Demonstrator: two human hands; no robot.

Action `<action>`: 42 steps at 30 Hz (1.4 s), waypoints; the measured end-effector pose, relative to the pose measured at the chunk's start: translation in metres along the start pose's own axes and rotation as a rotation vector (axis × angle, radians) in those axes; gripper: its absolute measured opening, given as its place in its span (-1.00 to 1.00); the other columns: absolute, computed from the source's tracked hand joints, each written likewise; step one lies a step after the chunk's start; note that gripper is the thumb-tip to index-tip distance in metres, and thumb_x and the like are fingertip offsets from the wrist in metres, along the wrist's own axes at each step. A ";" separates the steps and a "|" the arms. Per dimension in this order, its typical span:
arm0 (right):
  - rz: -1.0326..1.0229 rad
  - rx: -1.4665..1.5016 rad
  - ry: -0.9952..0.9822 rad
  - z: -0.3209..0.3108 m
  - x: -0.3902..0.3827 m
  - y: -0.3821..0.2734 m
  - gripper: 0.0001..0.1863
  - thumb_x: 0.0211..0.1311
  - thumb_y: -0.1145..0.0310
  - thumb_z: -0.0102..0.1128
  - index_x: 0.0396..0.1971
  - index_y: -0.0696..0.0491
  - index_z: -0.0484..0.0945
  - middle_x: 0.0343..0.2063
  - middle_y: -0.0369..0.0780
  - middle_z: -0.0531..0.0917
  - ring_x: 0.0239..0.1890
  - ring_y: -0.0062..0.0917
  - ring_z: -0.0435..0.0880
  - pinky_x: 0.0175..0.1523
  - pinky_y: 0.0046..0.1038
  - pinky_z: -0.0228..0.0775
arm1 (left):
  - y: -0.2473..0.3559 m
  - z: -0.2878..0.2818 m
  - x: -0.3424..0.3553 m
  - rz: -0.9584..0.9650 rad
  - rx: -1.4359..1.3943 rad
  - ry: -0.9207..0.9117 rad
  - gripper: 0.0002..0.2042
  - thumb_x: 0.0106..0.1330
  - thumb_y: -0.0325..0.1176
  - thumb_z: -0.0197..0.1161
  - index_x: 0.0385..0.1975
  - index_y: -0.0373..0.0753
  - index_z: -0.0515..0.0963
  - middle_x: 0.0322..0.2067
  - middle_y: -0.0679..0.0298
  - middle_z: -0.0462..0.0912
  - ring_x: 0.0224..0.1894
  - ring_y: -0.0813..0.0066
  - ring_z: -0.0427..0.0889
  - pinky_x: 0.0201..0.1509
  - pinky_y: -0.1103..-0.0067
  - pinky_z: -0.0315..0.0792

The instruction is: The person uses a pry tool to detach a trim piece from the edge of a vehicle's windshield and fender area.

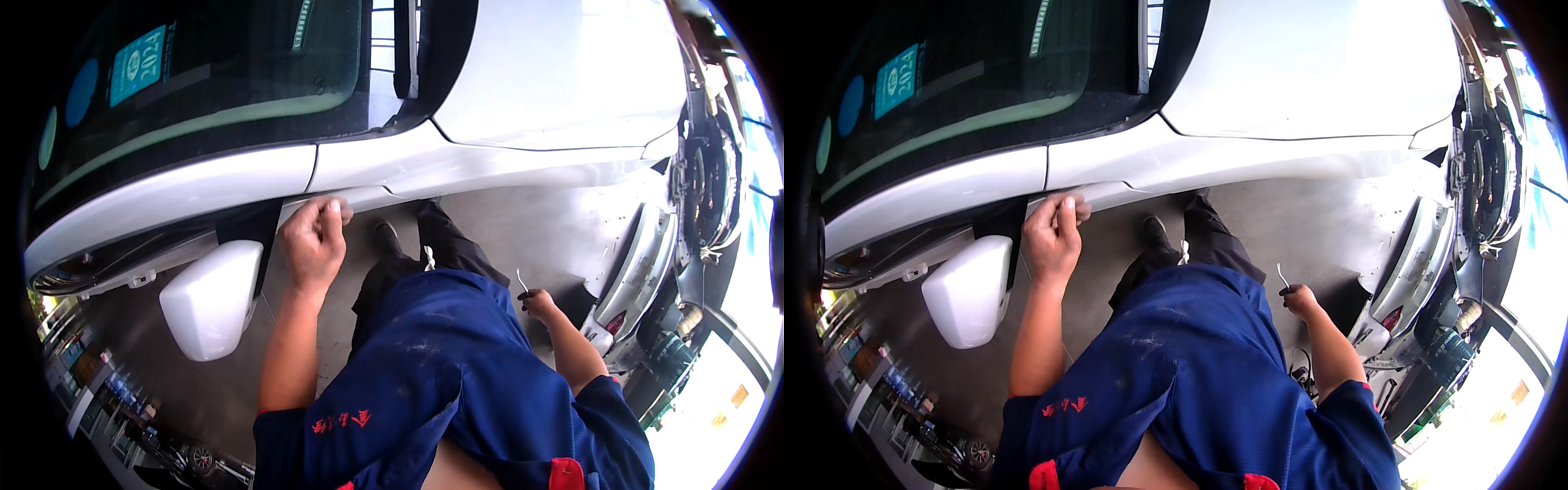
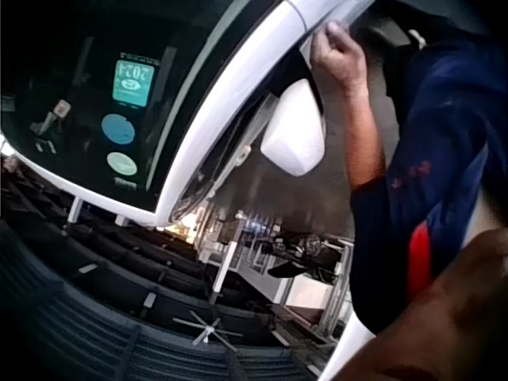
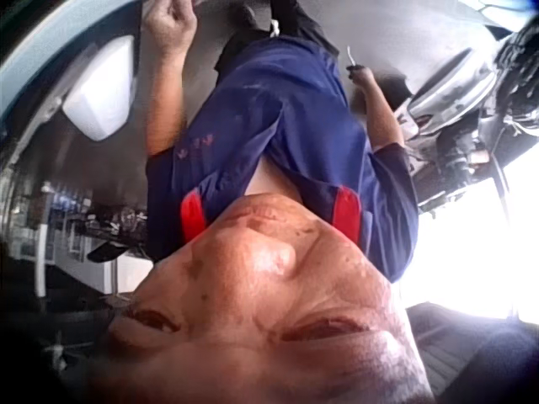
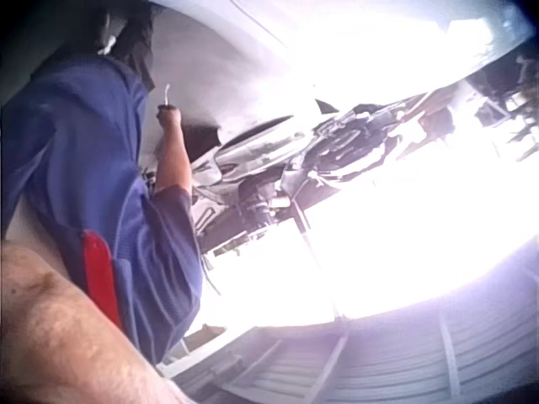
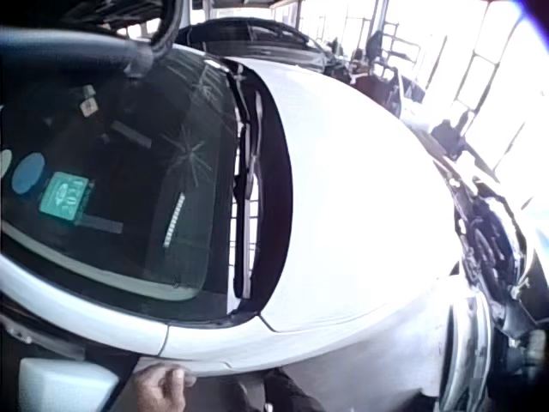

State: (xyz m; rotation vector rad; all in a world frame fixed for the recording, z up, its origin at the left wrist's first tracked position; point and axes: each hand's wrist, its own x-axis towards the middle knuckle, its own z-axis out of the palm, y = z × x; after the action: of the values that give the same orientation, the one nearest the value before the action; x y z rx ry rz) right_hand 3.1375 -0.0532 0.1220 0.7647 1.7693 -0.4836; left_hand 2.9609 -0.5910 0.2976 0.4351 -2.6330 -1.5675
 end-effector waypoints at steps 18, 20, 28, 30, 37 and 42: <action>-0.020 -0.360 -0.345 -0.060 0.075 -0.077 -0.73 0.34 0.37 0.13 -0.11 -0.06 0.79 -0.36 -0.23 0.81 -0.33 -0.50 0.79 -0.13 -0.41 0.64 | 0.086 0.010 0.128 0.621 0.948 -0.222 -0.77 -0.09 -0.19 0.58 -0.40 0.03 0.77 -0.35 0.57 0.60 -0.33 0.53 0.54 -0.31 0.54 0.38; -0.054 -0.420 -0.357 -0.062 0.085 -0.079 -0.73 0.35 0.36 0.13 -0.10 -0.08 0.79 -0.36 -0.23 0.81 -0.33 -0.50 0.79 -0.12 -0.41 0.64 | 0.084 0.010 0.129 0.612 0.943 -0.225 -0.78 -0.08 -0.18 0.57 -0.40 0.03 0.76 -0.36 0.56 0.61 -0.34 0.53 0.53 -0.31 0.54 0.38; -0.053 -0.451 -0.410 -0.062 0.115 -0.084 -0.74 0.37 0.34 0.13 -0.11 -0.10 0.79 -0.36 -0.24 0.81 -0.33 -0.50 0.79 -0.12 -0.41 0.64 | 0.086 0.014 0.127 0.588 0.944 -0.227 -0.80 0.01 -0.16 0.50 -0.42 -0.08 0.74 -0.46 0.41 0.57 -0.44 0.41 0.47 -0.38 0.47 0.37; -0.042 -0.445 -0.407 -0.057 0.115 -0.086 -0.74 0.37 0.33 0.14 -0.11 -0.10 0.79 -0.37 -0.24 0.81 -0.34 -0.50 0.79 -0.14 -0.42 0.63 | 0.087 0.010 0.125 0.578 0.955 -0.242 -0.78 0.04 -0.12 0.47 -0.42 -0.10 0.74 -0.49 0.40 0.55 -0.46 0.41 0.46 -0.40 0.48 0.33; -0.005 -0.228 -0.290 -0.032 0.097 -0.043 -0.77 0.37 0.31 0.17 -0.12 -0.06 0.78 -0.41 -0.25 0.79 -0.38 -0.52 0.76 -0.21 -0.40 0.61 | 0.076 0.011 0.117 0.760 0.985 -0.129 -0.69 0.12 0.01 0.35 -0.24 0.01 0.78 -0.41 0.48 0.60 -0.42 0.46 0.48 -0.31 0.47 0.31; 0.069 -0.035 -0.192 0.010 0.044 -0.023 -0.77 0.34 0.28 0.20 -0.21 0.06 0.75 -0.49 -0.22 0.75 -0.49 -0.49 0.71 -0.32 -0.37 0.59 | 0.081 0.006 0.108 0.853 0.978 -0.121 -0.67 0.15 0.00 0.29 -0.21 -0.02 0.74 -0.39 0.46 0.63 -0.41 0.39 0.53 -0.30 0.45 0.34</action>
State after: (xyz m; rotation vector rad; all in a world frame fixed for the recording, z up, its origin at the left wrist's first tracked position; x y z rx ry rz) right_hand 3.1193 -0.0645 0.0763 0.7279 1.5639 -0.4634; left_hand 2.8390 -0.5775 0.3538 -0.7173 -2.8370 -0.0413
